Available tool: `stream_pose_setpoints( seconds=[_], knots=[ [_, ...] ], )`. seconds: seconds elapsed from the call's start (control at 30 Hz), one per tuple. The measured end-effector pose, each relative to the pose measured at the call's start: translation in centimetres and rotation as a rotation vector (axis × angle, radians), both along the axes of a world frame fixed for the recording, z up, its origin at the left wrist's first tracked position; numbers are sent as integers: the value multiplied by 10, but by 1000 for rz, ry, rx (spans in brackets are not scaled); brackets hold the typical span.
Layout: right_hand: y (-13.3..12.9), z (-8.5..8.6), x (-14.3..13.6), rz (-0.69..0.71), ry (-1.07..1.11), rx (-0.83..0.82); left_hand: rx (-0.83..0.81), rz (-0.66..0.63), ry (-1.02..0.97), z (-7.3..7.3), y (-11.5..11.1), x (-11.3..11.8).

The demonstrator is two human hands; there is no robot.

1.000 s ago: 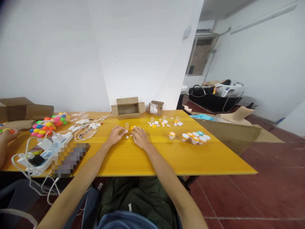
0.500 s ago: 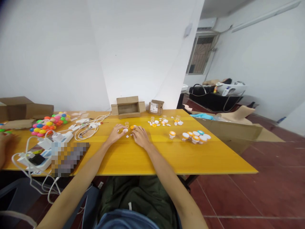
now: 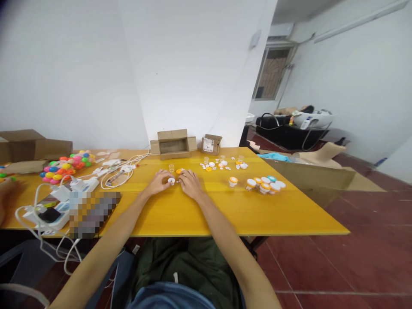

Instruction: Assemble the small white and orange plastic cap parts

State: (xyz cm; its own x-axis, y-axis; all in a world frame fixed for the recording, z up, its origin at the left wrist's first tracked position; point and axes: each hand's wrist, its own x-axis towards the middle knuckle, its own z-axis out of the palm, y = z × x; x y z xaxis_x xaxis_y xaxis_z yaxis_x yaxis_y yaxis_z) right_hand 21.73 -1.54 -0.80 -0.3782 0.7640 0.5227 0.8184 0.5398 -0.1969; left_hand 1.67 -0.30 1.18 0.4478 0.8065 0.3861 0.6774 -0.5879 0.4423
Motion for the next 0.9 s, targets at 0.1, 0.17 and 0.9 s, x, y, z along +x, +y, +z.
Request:
stream_pose_setpoints(
  seconds=[0.1, 0.17, 0.9],
  knots=[
    [0, 1, 0, 0, 0, -4, -22, -23, 61, -2, -1, -1],
    [-1, 2, 0, 1, 1, -12, -22, -28, 76, -3, -1, -2],
    [4, -4, 2, 45, 30, 36, 3, -26, 100, 0, -2, -3]
  ],
)
